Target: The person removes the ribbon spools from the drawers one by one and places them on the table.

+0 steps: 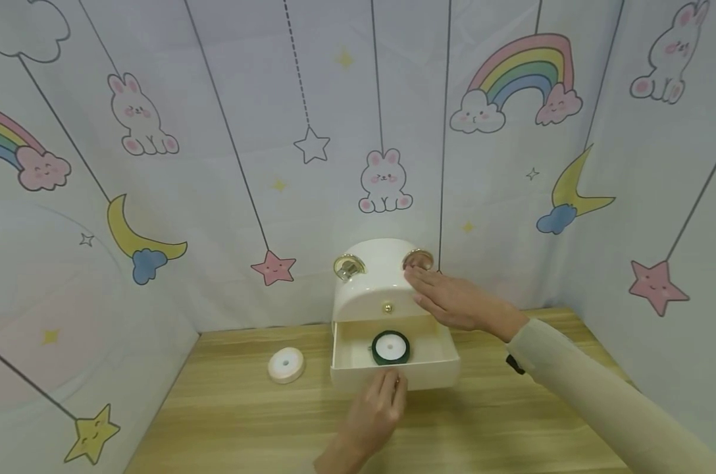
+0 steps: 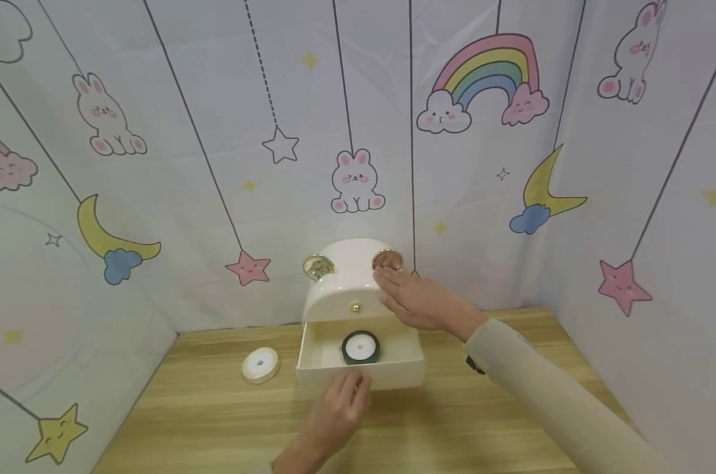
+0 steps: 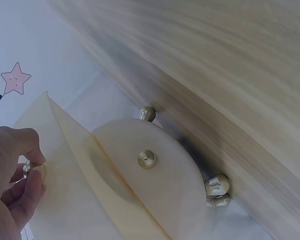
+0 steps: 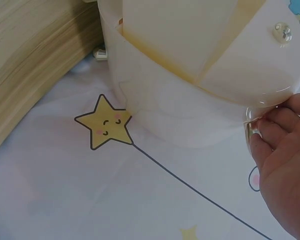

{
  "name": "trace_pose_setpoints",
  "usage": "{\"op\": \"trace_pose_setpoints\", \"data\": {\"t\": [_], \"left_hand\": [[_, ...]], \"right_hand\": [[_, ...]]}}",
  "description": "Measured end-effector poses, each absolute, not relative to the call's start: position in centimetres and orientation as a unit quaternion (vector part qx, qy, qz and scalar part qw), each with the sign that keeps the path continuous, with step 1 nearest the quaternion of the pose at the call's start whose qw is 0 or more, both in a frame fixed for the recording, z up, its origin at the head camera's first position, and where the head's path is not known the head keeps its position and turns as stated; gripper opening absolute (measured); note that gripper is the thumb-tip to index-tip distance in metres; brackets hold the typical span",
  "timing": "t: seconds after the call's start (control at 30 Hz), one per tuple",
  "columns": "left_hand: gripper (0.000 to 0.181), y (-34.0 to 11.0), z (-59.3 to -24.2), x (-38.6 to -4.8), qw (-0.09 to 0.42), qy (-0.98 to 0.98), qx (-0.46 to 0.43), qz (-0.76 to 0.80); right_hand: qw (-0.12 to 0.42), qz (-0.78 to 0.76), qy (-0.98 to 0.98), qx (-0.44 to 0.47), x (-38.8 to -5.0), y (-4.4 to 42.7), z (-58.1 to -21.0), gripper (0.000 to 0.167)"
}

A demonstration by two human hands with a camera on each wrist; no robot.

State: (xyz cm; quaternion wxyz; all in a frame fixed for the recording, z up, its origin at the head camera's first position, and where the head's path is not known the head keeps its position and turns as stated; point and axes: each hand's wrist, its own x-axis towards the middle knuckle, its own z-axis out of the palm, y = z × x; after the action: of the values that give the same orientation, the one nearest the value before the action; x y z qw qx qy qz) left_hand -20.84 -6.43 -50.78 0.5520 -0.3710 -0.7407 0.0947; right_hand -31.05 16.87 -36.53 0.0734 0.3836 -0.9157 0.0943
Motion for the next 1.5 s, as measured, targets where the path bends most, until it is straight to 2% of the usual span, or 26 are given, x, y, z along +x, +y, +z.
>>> {"op": "trace_pose_setpoints", "data": {"t": [0.27,0.5,1.5], "left_hand": [[0.039,-6.5,-50.6,-19.9,0.553,-0.732,-0.385,0.095],[0.035,-6.4,-50.6,-19.2,0.535,-0.739,-0.399,0.091],[0.036,-6.7,-51.5,-18.5,0.552,-0.726,-0.402,0.079]], "right_hand": [[0.072,0.095,-0.916,0.382,-31.1,16.8,-36.7,0.060],[0.078,0.095,-0.917,0.381,-31.1,16.8,-36.8,0.060],[0.085,0.096,-0.915,0.382,-30.9,16.7,-36.8,0.060]]}}
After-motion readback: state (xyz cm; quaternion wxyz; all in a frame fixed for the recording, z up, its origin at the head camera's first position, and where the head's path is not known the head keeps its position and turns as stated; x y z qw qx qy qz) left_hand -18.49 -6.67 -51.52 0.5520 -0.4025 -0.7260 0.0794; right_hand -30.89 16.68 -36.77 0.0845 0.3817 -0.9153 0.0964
